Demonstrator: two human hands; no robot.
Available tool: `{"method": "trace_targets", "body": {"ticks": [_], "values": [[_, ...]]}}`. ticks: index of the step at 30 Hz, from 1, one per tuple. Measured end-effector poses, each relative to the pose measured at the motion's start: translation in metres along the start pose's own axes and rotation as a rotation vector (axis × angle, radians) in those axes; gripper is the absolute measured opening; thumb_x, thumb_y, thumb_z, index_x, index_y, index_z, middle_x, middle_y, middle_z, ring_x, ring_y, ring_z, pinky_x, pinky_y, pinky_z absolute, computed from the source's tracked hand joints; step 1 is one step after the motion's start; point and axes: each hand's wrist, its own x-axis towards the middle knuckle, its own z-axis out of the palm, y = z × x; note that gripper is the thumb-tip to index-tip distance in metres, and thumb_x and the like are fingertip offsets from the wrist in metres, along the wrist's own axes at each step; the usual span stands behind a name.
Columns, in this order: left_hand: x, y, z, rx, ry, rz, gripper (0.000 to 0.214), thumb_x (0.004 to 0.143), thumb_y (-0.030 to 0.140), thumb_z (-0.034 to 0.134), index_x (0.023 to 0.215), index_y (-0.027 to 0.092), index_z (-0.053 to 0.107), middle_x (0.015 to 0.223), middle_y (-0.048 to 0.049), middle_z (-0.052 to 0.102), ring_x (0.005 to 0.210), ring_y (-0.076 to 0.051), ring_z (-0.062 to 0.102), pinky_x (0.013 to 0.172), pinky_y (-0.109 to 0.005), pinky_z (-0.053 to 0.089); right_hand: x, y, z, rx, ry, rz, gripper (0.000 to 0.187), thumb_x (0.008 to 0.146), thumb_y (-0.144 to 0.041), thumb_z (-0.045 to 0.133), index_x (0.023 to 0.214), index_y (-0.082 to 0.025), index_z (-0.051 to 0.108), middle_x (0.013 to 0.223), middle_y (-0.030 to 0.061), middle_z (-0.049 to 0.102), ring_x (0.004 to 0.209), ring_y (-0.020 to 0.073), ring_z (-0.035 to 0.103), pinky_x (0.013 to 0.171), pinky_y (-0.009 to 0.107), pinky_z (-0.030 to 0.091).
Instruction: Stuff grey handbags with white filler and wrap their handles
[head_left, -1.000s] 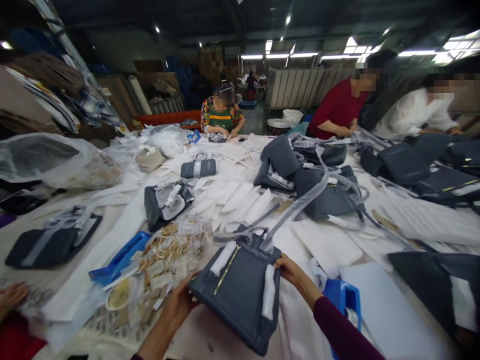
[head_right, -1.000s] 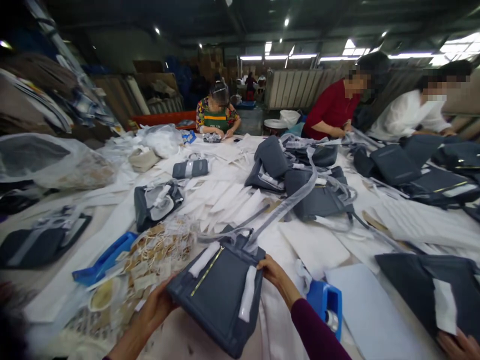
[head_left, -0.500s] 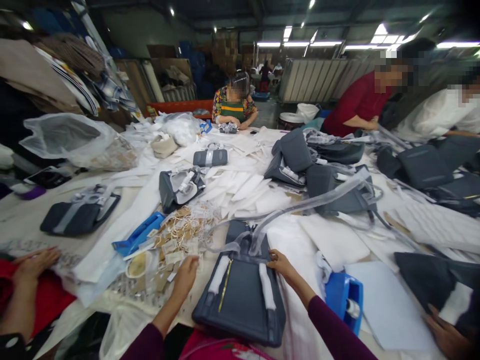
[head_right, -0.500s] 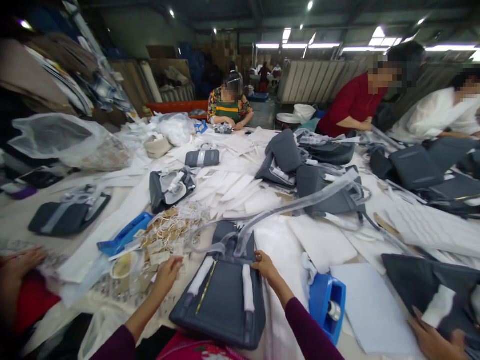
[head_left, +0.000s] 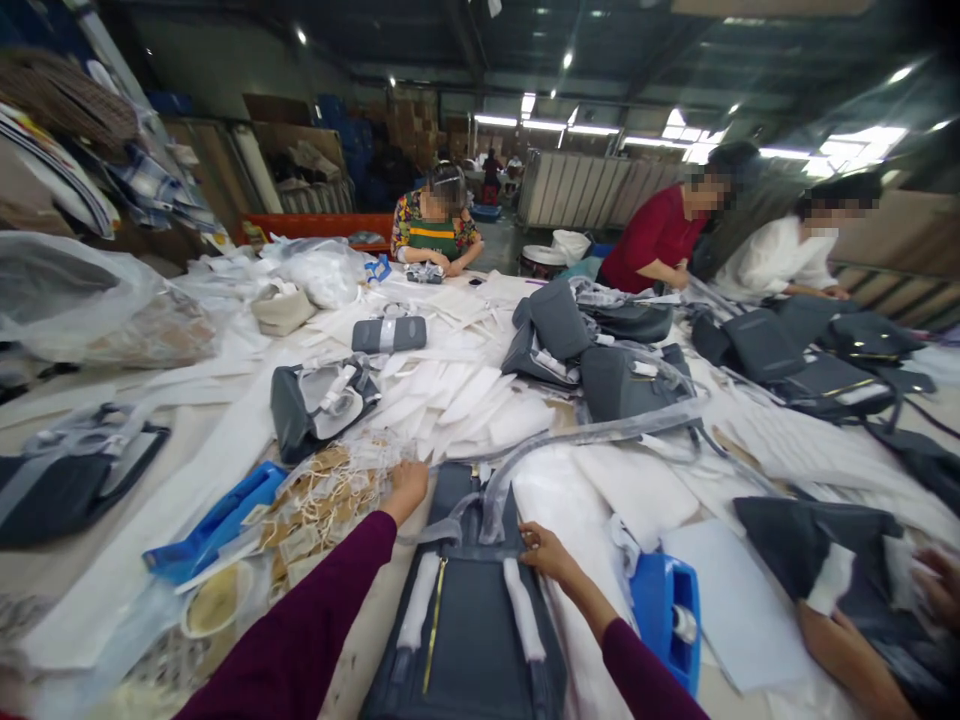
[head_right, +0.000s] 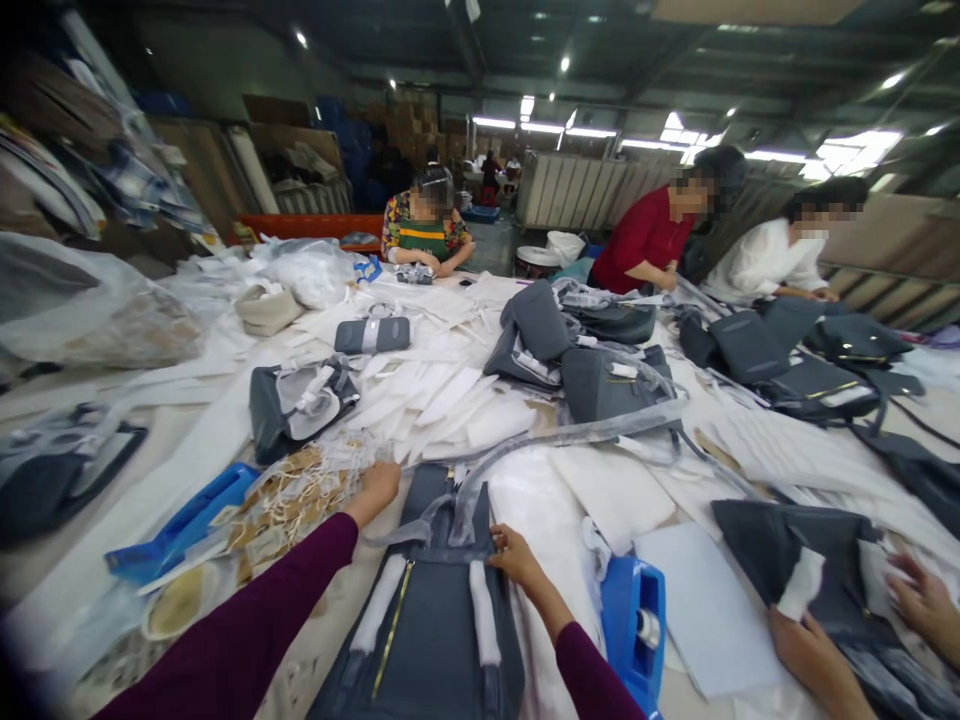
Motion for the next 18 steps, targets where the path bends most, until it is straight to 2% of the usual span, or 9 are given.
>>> {"method": "trace_targets", "body": {"ticks": [3,5,9,11,14,16,18], "values": [[-0.014,0.008,-0.016,0.086,0.032,0.001,0.033,0.084,-0.001,0.035,0.096,0.0,0.067,0.094,-0.0261,0.068,0.097,-0.033,0.065,0.078,-0.042,0.049,0.012,-0.01,-0.011,0.024,0.064,0.027,0.031,0.043,-0.015,0.057,0.074,-0.018,0.059,0.059,-0.0051,0.056,0.05,0.0109,0.05,0.049,0.023,0.037],[-0.03,0.011,-0.031,0.128,0.054,0.024,0.036,0.085,-0.001,0.032,0.096,0.0,0.066,0.092,-0.0262,0.068,0.093,-0.034,0.067,0.074,-0.042,0.049,0.025,-0.021,-0.024,0.053,0.129,0.03,0.032,0.047,-0.021,0.057,0.079,-0.019,0.059,0.067,-0.0014,0.061,0.053,0.0129,0.054,0.051,0.026,0.042],[-0.061,0.007,-0.069,0.189,0.093,0.098,0.036,0.087,0.001,0.029,0.098,0.007,0.063,0.086,-0.0198,0.069,0.086,-0.033,0.068,0.07,-0.041,0.049,0.06,-0.05,-0.051,0.091,0.266,-0.029,0.039,0.058,-0.033,0.055,0.094,-0.017,0.056,0.082,0.005,0.063,0.064,0.0164,0.061,0.06,0.03,0.048],[-0.068,0.002,-0.085,0.216,0.164,0.112,0.033,0.087,0.003,0.03,0.1,0.011,0.059,0.082,-0.0153,0.069,0.084,-0.031,0.068,0.067,-0.038,0.049,0.078,-0.067,-0.058,0.072,0.31,-0.072,0.043,0.062,-0.034,0.052,0.102,-0.016,0.053,0.086,0.0063,0.062,0.069,0.0167,0.062,0.062,0.03,0.049],[-0.066,-0.004,-0.092,0.193,0.304,0.085,0.026,0.09,0.009,0.031,0.096,0.016,0.055,0.08,-0.0106,0.067,0.081,-0.028,0.067,0.063,-0.034,0.047,0.101,-0.092,-0.05,0.007,0.276,-0.159,0.053,0.064,-0.027,0.054,0.115,-0.015,0.05,0.089,0.0049,0.063,0.07,0.0154,0.06,0.063,0.028,0.048],[-0.061,-0.008,-0.086,0.133,0.402,0.098,0.023,0.09,0.011,0.032,0.095,0.017,0.053,0.08,-0.0085,0.066,0.078,-0.025,0.066,0.062,-0.032,0.046,0.112,-0.109,-0.033,-0.052,0.173,-0.22,0.061,0.062,-0.021,0.057,0.122,-0.016,0.048,0.082,0.0009,0.064,0.063,0.0141,0.057,0.061,0.027,0.047],[-0.058,-0.011,-0.076,0.051,0.522,0.178,0.022,0.089,0.01,0.032,0.094,0.018,0.052,0.077,-0.0065,0.065,0.074,-0.023,0.065,0.062,-0.031,0.046,0.117,-0.126,-0.008,-0.105,0.054,-0.273,0.066,0.059,-0.014,0.061,0.125,-0.019,0.051,0.071,-0.0038,0.063,0.06,0.013,0.056,0.062,0.025,0.046]]}}
